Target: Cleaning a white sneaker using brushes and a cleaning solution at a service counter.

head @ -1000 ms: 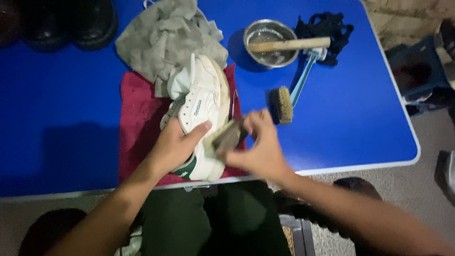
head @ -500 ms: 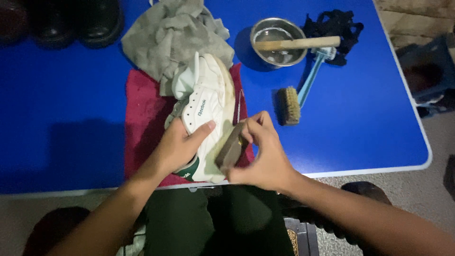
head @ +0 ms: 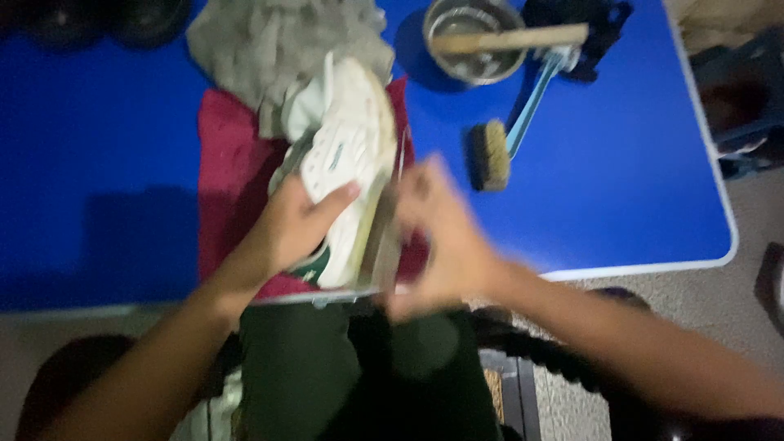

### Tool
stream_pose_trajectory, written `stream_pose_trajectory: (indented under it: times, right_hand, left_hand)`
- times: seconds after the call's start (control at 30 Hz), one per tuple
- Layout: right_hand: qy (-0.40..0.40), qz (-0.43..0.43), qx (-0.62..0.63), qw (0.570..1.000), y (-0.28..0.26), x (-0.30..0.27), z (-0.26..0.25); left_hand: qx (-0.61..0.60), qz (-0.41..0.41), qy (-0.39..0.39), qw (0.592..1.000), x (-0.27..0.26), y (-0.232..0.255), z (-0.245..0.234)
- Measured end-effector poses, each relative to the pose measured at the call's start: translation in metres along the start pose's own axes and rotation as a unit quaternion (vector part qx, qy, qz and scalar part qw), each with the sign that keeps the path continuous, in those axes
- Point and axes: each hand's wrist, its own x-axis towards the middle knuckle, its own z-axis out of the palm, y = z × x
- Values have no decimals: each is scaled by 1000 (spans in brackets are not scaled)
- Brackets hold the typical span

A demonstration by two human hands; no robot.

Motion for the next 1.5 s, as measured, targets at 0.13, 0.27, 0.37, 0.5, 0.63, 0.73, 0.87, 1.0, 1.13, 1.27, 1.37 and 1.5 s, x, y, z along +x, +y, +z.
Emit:
stream_pose_trajectory:
  times: [0.13, 0.27, 0.37, 0.5, 0.63, 0.73, 0.87, 1.0, 1.13, 1.27, 1.37, 1.5]
  right_hand:
    - [-46, -24, 1, 999, 19, 1, -5]
    - [-3, -49, -62, 997, 11, -2, -1]
    - [-44, -59, -49, 996, 32, 8, -12]
    - [-13, -35, -89, 995, 45, 9, -20]
    - [-72, -19, -47, 996, 24, -3, -11]
    - [9, -41, -111, 993, 29, -1, -11]
    - [-129, -137, -66, 980, 7, -4, -3]
    - [-12, -89, -145, 985, 39, 9, -12]
    - [-87, -149, -179, 969, 4, -15, 10]
    - [-25, -115, -224, 967, 38, -5, -8]
    - [8, -93, -247, 965, 10, -13, 1]
    - [24, -104, -267, 958, 22, -14, -4]
  left_hand:
    - [10, 27, 9, 1000, -5, -1, 3]
    - [17, 44, 7, 999, -6, -4, 2]
    - [31, 73, 23, 997, -4, -2, -3]
    - [36, 67, 6, 997, -3, -11, 4]
    - [44, 90, 9, 995, -5, -20, -3]
    - [39, 93, 14, 995, -5, -25, 2]
    - [39, 71, 16, 997, 5, -24, -1]
    - [24, -4, 2, 1000, -13, -19, 16]
    - [26, -14, 13, 999, -5, 19, 1]
    - [30, -40, 12, 999, -9, 22, -4]
    - [19, -26, 12, 999, -11, 24, -5]
    - [31, -21, 23, 999, -10, 22, -5]
